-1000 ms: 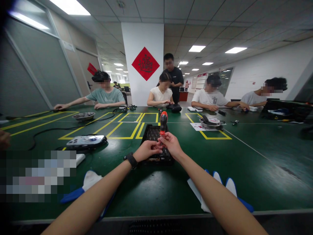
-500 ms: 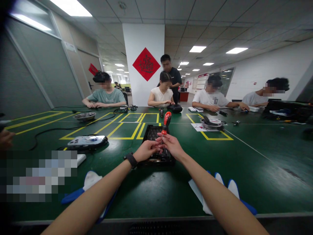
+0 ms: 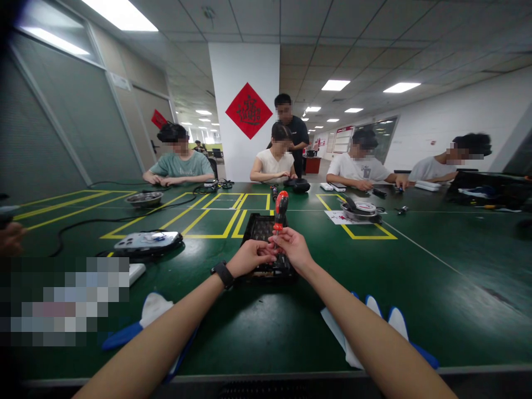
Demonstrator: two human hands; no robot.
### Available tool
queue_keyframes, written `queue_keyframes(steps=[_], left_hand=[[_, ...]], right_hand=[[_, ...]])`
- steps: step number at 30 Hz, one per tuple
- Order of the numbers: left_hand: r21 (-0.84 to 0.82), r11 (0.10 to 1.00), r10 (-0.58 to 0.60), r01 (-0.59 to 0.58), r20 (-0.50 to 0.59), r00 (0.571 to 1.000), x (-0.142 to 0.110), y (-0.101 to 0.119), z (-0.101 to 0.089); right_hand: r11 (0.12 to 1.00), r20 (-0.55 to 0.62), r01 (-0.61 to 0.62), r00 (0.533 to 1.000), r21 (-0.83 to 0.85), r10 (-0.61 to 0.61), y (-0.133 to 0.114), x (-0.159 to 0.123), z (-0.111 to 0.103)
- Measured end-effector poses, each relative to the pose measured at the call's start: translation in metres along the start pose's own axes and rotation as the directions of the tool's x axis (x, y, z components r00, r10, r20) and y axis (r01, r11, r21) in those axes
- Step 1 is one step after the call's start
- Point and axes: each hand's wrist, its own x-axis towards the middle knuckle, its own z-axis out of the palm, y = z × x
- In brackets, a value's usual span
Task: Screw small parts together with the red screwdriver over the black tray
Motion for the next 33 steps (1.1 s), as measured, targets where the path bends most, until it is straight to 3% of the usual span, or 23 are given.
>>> queue_keyframes(steps=[13,25,33], left_hand=[[0.038,0.994,0.100,-0.103,0.068,0.993,-0.0010,0.0002,-0.0011],[0.102,0.995,0.007,-0.004,-0.028,1.000,0.0002,-0.0016,0.0002],[0.148,0.986,0.071,-0.070,-0.001,0.997,-0.0006,0.0001,0.0007]], right_hand=[[0.998,0.051,-0.049,0.998,0.026,0.048,-0.0015,0.0022,-0.0015],[1.000,-0.018,-0.021,1.000,0.012,0.021,-0.0010,0.0010,0.0008],[1.000,0.003,-0.010,1.000,-0.013,0.010,-0.0004,0.0024,0.0002]])
